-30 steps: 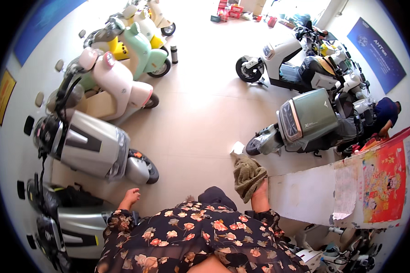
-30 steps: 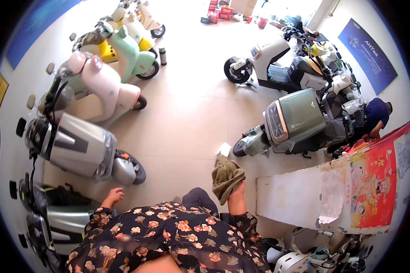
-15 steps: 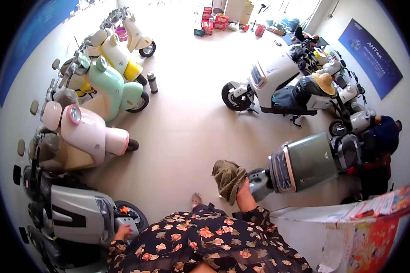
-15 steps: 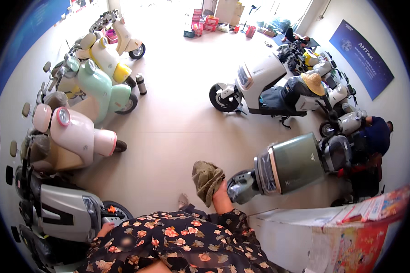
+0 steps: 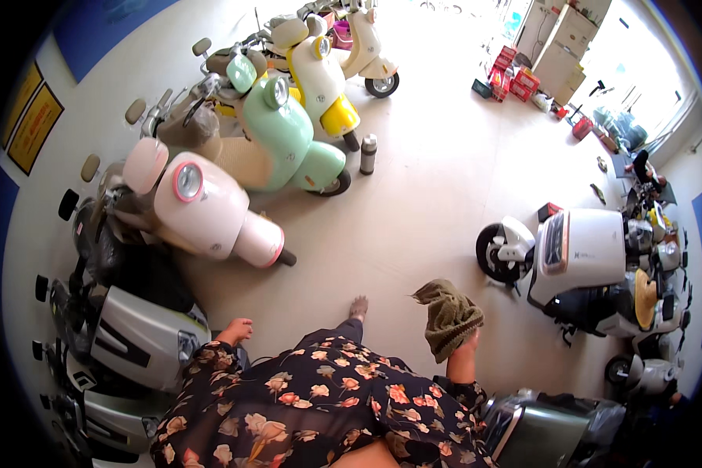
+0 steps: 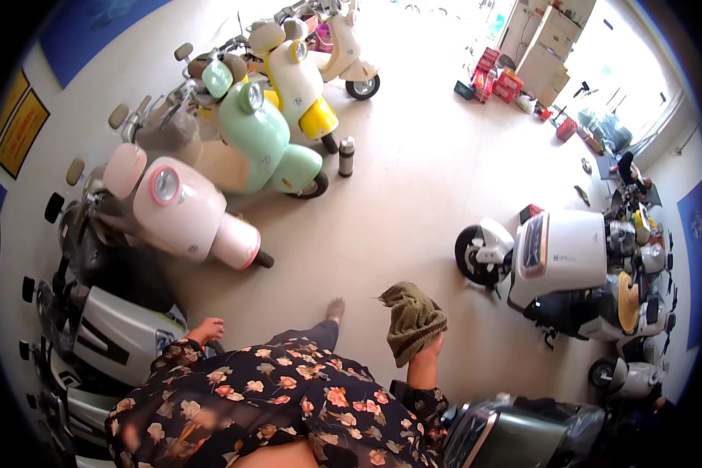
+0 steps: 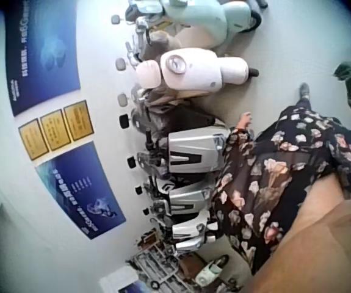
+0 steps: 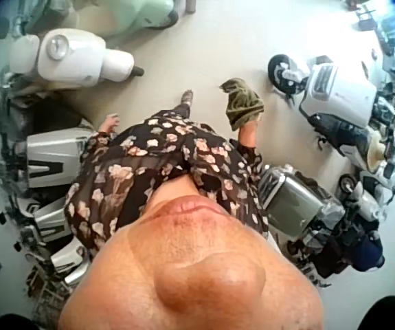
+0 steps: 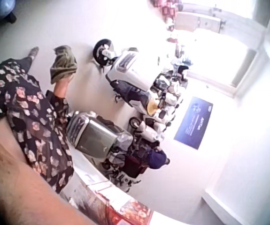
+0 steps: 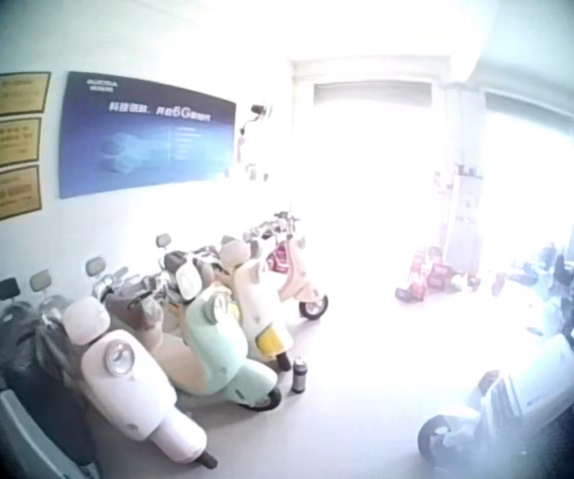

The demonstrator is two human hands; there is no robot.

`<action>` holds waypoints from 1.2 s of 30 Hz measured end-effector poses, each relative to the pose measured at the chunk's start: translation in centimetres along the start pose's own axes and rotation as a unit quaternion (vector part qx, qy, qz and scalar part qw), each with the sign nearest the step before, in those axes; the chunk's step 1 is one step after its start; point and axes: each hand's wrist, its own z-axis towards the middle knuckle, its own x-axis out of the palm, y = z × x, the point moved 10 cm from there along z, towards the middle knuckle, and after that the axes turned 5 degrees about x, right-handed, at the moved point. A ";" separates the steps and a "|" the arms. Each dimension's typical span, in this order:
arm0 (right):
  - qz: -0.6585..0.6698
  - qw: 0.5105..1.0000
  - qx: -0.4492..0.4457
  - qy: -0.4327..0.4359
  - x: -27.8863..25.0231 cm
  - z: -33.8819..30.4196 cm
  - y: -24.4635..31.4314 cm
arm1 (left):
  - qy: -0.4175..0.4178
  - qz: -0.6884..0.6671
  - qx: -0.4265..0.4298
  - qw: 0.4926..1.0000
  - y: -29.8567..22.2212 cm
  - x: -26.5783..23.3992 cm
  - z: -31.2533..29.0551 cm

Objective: The person wipes down several electric scooters one at a time with a cloth, cleaning the handlebars, dashboard, body panels, and front fender.

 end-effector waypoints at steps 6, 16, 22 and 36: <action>0.149 0.987 0.046 0.025 7.0 11.4 5.5 | 0.007 -0.041 0.085 0.996 -20.1 0.1 11.6; 0.007 0.999 -0.015 -0.040 14.5 32.8 12.3 | 0.023 0.009 0.297 0.955 -58.4 -0.1 22.5; 0.005 0.999 0.020 -0.031 22.4 47.9 19.6 | -0.019 -0.057 0.181 0.982 -61.7 1.3 28.2; 0.160 0.971 0.175 -0.027 40.0 76.7 23.4 | -0.010 -0.086 0.002 0.996 -69.8 4.9 36.7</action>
